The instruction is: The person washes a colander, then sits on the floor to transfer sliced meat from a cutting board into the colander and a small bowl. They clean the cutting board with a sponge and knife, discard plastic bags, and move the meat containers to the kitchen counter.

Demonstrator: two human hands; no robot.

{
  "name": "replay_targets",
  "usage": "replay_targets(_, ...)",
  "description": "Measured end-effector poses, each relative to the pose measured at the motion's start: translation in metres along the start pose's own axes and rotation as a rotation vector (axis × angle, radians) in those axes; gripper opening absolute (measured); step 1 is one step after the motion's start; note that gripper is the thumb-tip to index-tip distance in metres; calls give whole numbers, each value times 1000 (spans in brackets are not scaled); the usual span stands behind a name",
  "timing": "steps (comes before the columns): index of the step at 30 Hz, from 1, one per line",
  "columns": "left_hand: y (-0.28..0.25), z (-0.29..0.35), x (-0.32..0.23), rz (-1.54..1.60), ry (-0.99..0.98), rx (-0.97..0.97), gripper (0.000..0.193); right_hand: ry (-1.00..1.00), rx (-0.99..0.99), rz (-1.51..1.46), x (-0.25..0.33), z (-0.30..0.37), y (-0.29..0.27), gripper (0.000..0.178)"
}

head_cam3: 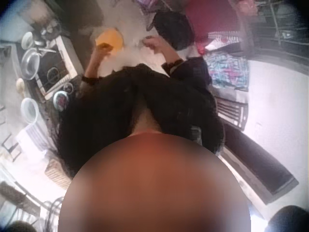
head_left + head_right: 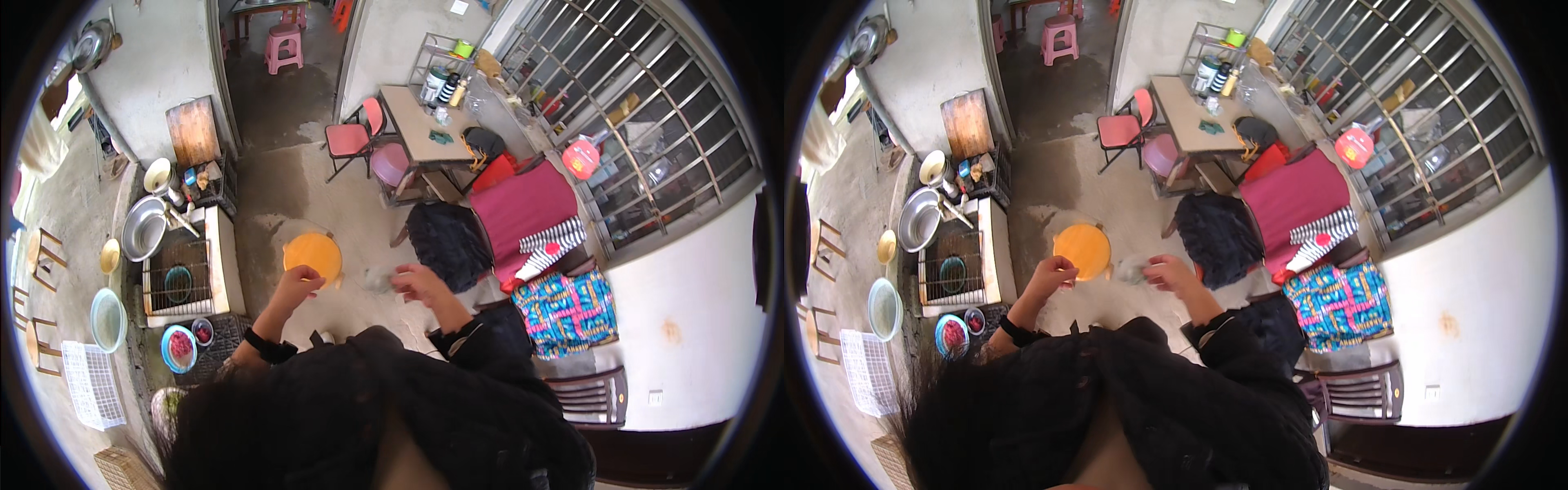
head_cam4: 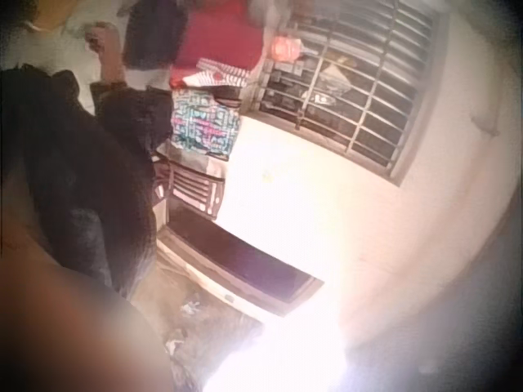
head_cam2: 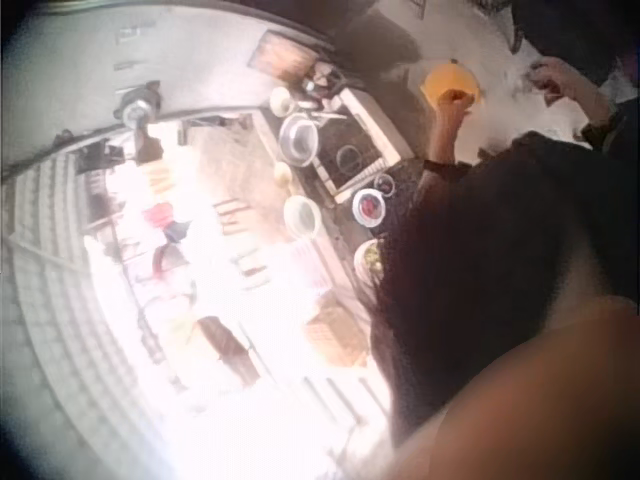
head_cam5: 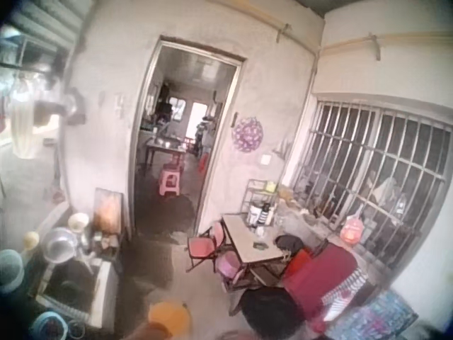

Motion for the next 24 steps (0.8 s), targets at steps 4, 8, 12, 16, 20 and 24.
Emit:
replay_targets(4,4,-87,-42,-311,-184,17,50,48,105,-405,97,-121,-138,12)
replay_targets(8,-8,-130,-38,-487,-85,-134,49,-585,89,-836,245,-242,-289,20)
replay_targets(12,-14,-133,-14,-560,-316,-399,54,-437,-245,-949,305,-358,-339,64)
replay_targets(16,-10,-122,2,-474,-468,-386,55,-142,16,-666,257,-472,-228,32)
replay_targets(20,-12,-100,15,-366,-504,-438,57,393,242,-476,134,-488,-42,11)
replay_targets(24,-40,-52,45,-270,-502,-524,57,774,585,-4,51,-428,142,18)
Point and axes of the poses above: each hand's wrist, its own z-axis away from the middle knuckle, its own y-axis out of the palm, x = y × z, the point moved 4 cm from there along -z, towards the middle knuckle, and after that the axes turned 7 degrees about x, right-handed, at the moved point
